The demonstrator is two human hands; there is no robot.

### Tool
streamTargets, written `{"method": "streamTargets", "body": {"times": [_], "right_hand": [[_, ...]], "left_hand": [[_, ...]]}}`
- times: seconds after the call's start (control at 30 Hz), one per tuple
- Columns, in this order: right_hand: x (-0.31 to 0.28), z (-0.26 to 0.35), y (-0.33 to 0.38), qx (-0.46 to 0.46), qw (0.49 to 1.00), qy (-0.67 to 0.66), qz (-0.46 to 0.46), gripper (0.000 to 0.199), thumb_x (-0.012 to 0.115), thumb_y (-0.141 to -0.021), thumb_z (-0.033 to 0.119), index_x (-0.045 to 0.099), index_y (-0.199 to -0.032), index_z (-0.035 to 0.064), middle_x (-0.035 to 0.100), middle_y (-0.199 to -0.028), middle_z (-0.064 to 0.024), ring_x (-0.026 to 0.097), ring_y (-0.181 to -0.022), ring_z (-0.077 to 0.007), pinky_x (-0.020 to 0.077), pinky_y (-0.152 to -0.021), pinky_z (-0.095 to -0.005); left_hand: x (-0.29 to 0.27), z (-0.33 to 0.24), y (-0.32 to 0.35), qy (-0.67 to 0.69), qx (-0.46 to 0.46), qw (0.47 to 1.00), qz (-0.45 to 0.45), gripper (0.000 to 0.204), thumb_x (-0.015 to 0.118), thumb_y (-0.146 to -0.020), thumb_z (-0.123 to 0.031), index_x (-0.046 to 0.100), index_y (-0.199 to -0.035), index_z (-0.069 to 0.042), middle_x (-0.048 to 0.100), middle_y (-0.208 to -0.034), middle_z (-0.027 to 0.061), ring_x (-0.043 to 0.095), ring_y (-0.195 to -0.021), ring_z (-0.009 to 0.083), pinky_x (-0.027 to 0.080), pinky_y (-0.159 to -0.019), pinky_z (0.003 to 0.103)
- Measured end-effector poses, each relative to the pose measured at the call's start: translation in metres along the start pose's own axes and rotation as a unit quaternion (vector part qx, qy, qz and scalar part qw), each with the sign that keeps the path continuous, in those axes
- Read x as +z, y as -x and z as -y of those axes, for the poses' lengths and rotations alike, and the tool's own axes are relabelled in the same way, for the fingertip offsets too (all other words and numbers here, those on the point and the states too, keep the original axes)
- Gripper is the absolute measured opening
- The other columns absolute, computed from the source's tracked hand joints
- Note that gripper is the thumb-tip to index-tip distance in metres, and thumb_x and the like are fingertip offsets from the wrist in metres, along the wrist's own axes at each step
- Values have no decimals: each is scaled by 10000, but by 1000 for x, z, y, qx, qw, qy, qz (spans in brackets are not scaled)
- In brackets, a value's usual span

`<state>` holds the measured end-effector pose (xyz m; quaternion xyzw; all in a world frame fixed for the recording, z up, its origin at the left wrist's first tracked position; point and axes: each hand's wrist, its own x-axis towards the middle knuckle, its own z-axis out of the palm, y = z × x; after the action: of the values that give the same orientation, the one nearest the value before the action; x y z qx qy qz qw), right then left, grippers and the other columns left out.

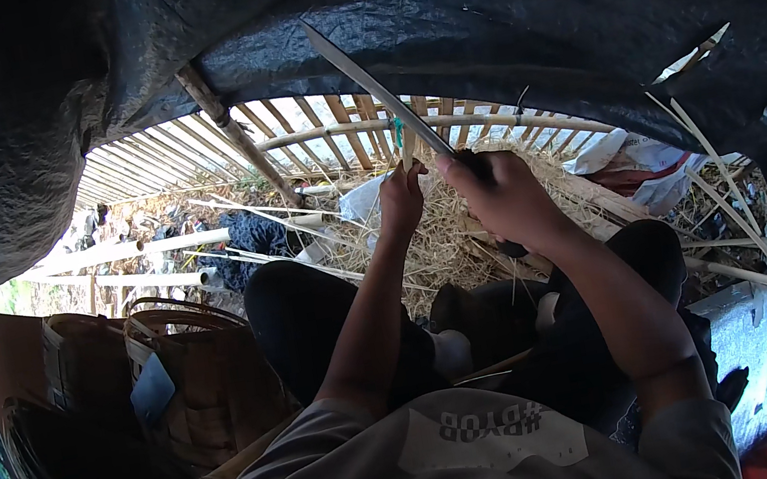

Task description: The person shaves a strip of wood with a machete and then ties thin strips together by hand.

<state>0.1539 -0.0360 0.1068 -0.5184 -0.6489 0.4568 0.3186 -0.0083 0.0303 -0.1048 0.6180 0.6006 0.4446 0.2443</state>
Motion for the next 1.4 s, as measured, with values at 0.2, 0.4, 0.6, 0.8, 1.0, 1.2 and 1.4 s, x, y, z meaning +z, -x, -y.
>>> {"method": "streamTargets", "body": {"times": [0.2,0.4,0.6,0.8,1.0,1.2,1.4], "right_hand": [[5,2,1,40,998,37,-6,447,556,-959,441,637,-820,24,583,-601,-86,595,-549,-215,449,-544,-362],[1,-1,0,60,996,60,-13,473,549,-952,454,672,-855,8,635,-639,-160,666,-632,-305,488,-618,-416],[2,-6,-1,71,995,65,-10,477,546,-953,450,667,-844,2,636,-642,-166,665,-638,-316,485,-620,-422],[1,-5,-2,89,995,47,-3,472,555,-947,449,667,-847,1,634,-640,-158,663,-630,-296,484,-622,-413],[2,-7,-1,77,997,14,5,428,562,-960,437,588,-796,43,516,-571,-40,515,-462,-142,386,-442,-312],[0,-2,-3,49,999,-18,-12,430,575,-964,437,534,-762,60,449,-537,21,427,-379,-68,327,-351,-258],[-6,30,2,-35,991,-124,-42,429,585,-965,444,491,-745,87,421,-544,43,401,-396,-38,306,-347,-223]], "left_hand": [[7,10,1,13,25,999,-18,175,541,-969,-143,653,-923,-17,655,-764,239,646,-754,438,498,-657,478],[7,8,0,3,46,998,-40,180,547,-967,-140,662,-900,-19,640,-750,251,633,-741,446,484,-638,489],[6,3,2,24,46,997,-54,187,560,-964,-148,669,-889,-16,637,-746,255,631,-737,447,480,-636,494],[4,2,2,-3,35,998,-45,192,569,-964,-162,664,-893,-11,647,-759,248,630,-745,450,482,-649,490],[2,-2,3,-3,36,998,-41,184,559,-967,-152,656,-899,-12,654,-764,238,636,-752,443,490,-656,480],[4,-3,2,1,39,998,-43,166,557,-965,-137,651,-903,-16,662,-766,219,642,-757,433,490,-656,475],[5,2,3,23,67,996,-54,146,565,-962,-122,644,-906,-13,664,-765,212,643,-748,430,490,-646,473]]}}
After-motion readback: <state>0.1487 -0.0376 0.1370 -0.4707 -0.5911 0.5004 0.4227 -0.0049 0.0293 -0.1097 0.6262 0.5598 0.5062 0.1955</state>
